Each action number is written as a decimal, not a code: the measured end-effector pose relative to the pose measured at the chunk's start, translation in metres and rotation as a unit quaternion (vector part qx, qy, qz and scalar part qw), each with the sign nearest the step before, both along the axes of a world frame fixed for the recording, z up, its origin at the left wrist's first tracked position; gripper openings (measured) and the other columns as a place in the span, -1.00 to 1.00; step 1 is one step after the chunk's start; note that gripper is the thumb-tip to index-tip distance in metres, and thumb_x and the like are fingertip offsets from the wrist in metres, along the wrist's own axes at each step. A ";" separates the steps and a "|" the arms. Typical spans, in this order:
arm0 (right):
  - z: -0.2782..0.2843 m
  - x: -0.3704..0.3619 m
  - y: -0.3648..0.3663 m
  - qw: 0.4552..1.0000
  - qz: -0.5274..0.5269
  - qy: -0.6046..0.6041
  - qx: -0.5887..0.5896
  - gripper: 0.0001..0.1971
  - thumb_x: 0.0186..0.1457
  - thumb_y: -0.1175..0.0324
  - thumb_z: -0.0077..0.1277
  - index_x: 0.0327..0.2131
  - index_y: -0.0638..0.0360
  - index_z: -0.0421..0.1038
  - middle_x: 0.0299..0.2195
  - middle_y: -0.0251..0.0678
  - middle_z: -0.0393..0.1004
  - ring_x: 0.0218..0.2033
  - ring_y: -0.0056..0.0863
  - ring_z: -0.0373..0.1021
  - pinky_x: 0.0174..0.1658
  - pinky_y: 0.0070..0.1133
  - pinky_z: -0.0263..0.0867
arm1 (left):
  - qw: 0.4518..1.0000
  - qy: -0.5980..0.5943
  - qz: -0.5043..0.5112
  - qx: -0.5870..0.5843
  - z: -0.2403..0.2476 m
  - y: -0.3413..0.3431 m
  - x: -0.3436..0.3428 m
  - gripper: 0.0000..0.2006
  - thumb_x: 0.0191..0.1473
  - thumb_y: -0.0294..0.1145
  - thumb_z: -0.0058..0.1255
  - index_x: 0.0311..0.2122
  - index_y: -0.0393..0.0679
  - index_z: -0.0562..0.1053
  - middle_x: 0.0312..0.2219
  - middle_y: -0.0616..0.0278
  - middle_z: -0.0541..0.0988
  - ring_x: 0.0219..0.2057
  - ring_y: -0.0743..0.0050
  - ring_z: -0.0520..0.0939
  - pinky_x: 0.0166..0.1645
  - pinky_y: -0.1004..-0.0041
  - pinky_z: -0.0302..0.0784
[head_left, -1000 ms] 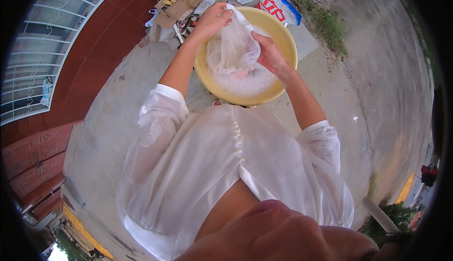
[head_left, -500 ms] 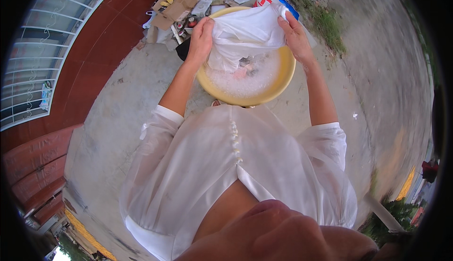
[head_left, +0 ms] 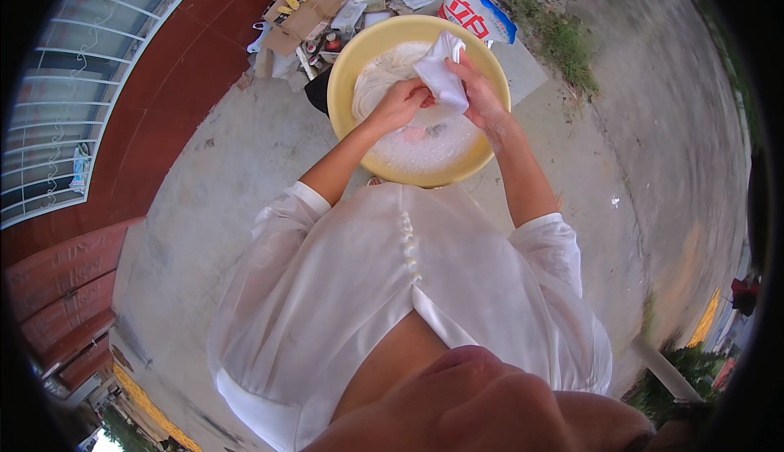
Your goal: The person washes clothes in a basin by scrubbing them by hand in soapy water.
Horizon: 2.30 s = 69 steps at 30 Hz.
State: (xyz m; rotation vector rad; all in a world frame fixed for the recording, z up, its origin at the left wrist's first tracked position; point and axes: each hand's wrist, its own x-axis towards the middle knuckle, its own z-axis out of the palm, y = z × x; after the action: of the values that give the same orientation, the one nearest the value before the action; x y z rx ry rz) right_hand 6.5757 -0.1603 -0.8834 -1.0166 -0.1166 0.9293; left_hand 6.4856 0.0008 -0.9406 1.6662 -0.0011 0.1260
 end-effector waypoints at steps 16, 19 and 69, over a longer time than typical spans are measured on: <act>0.042 0.023 -0.024 0.944 -0.127 -0.256 -0.166 -0.66 0.18 0.22 -0.01 -0.17 0.36 0.46 -0.42 -0.39 0.51 -0.48 -0.69 0.39 -0.36 -0.69 0.34 | 0.932 0.094 0.062 -0.345 0.111 0.053 0.005 -0.55 0.29 -0.12 -0.43 0.08 -0.18 0.35 -0.05 0.21 0.51 -0.10 0.41 0.56 -0.04 0.36 0.47; 0.107 0.023 -0.015 0.945 -0.128 -0.294 -0.069 -0.63 0.16 0.24 0.01 -0.08 0.35 0.41 -0.36 -0.34 0.52 -0.36 -0.62 0.44 -0.26 -0.62 0.37 | 0.924 0.007 0.112 -0.365 0.158 0.061 -0.004 -0.56 0.29 -0.14 -0.43 0.07 -0.18 0.36 -0.07 0.23 0.52 -0.12 0.43 0.56 -0.03 0.35 0.47; 0.022 0.033 -0.051 0.929 0.145 -0.170 -0.295 -0.45 -0.01 -0.08 0.15 -0.21 0.29 0.50 -0.41 -0.40 0.50 -0.40 -0.69 0.40 -0.42 -0.71 0.27 | 0.962 0.005 0.273 -0.023 0.068 0.085 0.011 -0.70 0.20 -0.24 -0.16 -0.35 -0.30 0.45 -0.57 0.38 0.41 -0.49 0.66 0.34 -0.35 0.53 0.28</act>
State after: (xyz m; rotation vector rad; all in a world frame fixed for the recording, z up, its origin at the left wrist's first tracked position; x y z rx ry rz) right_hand 6.6085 -0.2115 -0.8615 -1.7551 -0.2964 1.0755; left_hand 6.4964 0.0854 -0.8725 1.5836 0.4689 0.5302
